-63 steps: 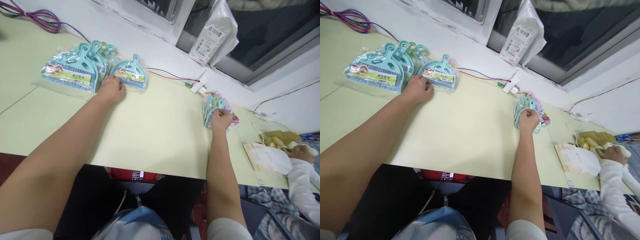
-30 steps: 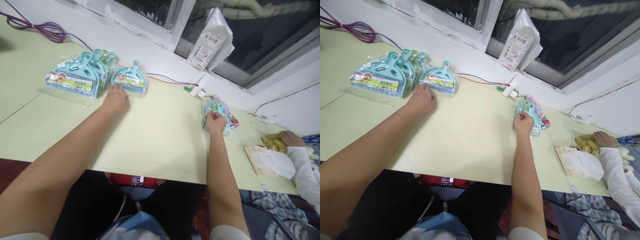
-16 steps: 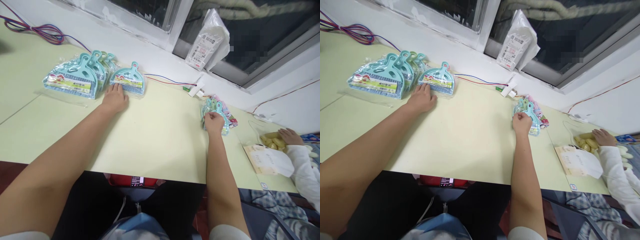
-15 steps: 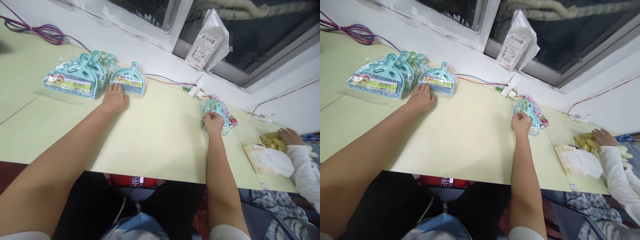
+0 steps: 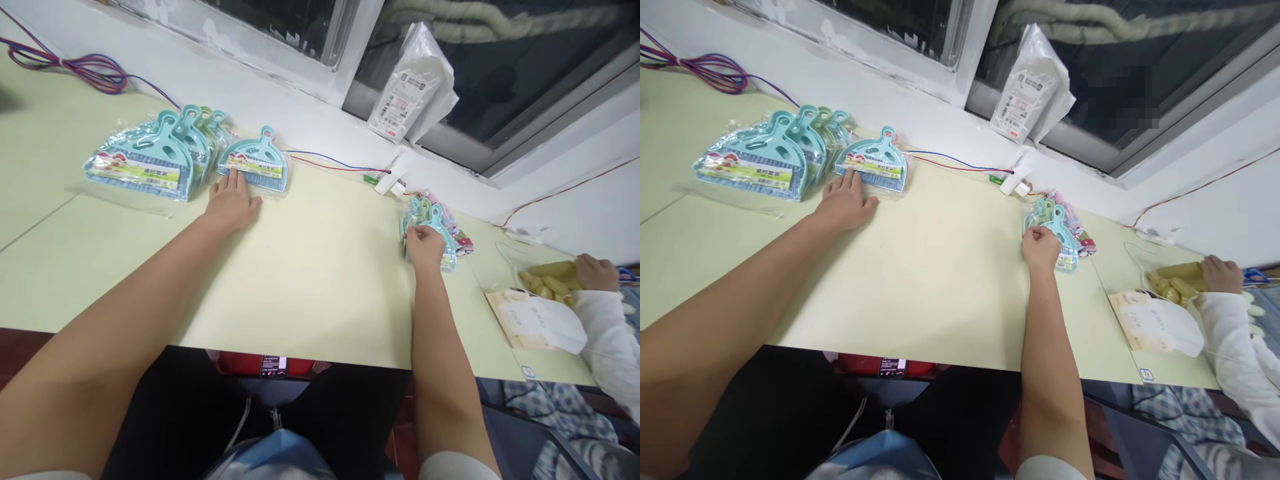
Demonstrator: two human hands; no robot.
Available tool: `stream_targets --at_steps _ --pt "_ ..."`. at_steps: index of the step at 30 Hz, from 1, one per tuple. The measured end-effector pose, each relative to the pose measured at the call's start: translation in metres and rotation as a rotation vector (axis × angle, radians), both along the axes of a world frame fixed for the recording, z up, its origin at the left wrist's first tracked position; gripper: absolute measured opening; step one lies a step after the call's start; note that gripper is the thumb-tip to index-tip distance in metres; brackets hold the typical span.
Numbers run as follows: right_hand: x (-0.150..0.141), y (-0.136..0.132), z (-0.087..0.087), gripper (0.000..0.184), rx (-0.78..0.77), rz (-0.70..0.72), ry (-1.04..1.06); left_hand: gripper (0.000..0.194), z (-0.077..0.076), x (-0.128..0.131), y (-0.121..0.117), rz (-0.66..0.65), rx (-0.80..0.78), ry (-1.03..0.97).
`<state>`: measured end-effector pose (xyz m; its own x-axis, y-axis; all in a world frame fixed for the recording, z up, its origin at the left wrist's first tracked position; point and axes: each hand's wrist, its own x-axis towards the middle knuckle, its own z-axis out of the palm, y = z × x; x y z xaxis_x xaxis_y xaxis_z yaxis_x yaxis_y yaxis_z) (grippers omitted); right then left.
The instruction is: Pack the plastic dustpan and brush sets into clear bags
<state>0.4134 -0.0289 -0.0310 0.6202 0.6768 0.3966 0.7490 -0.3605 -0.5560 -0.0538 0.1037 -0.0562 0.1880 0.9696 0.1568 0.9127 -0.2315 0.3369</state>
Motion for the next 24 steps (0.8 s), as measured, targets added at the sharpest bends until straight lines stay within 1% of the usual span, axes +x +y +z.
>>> stream_targets --at_steps 6,14,18,21,24 --pt "0.0 0.001 -0.001 0.015 -0.012 0.013 0.018 0.088 -0.001 0.001 0.002 0.006 0.001 -0.005" --pt "-0.002 0.001 -0.002 0.015 -0.019 0.018 0.026 0.087 0.003 0.002 0.005 0.02 0.007 0.009" --pt "-0.002 0.002 -0.002 0.016 -0.014 0.024 0.026 0.083 0.004 0.0 0.008 0.03 0.015 0.014" --pt "-0.001 0.002 -0.003 0.017 -0.021 0.025 0.017 0.08 0.007 -0.001 0.003 0.034 0.026 0.023" --pt "0.002 0.001 -0.002 0.018 -0.016 0.017 0.003 0.075 0.016 0.002 -0.009 0.022 0.036 0.064"
